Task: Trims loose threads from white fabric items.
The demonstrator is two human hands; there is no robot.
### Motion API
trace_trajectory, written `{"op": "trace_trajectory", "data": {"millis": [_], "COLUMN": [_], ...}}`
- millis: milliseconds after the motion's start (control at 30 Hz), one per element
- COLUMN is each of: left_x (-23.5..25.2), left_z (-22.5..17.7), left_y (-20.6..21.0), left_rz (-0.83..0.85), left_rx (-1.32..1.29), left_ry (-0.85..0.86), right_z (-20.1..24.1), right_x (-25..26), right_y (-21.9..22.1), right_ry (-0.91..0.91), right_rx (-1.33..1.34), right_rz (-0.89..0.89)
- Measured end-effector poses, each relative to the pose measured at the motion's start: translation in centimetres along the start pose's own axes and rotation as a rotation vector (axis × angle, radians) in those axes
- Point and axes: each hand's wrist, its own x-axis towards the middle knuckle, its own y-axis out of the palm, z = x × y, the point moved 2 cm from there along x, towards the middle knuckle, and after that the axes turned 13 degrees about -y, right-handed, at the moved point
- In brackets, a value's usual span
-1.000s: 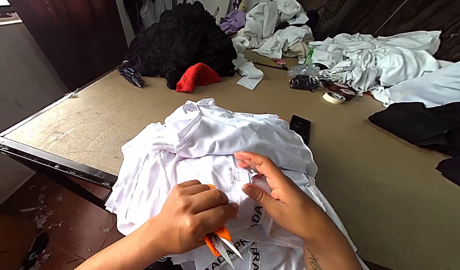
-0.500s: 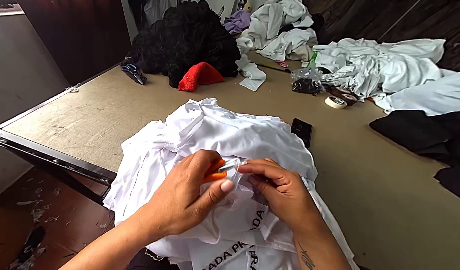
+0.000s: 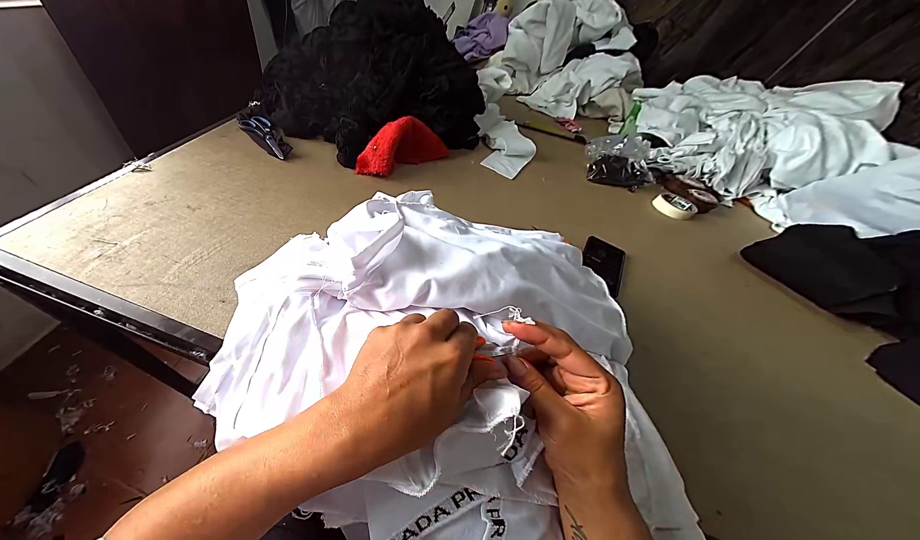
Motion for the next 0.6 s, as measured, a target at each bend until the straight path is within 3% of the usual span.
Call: {"op": "trace_trajectory", "data": {"millis": [600], "left_x": [0.6], "left_z": [0.0], "left_y": [1.3], "left_rz": [-0.096], "left_rx": [-0.1], "left_ry": [0.065], "right_z": [0.0], "right_x": [0.0], "right_y": [0.3], "right_ry": [-0.074], "right_rx": [-0.035], "right_rz": [0.014]}}
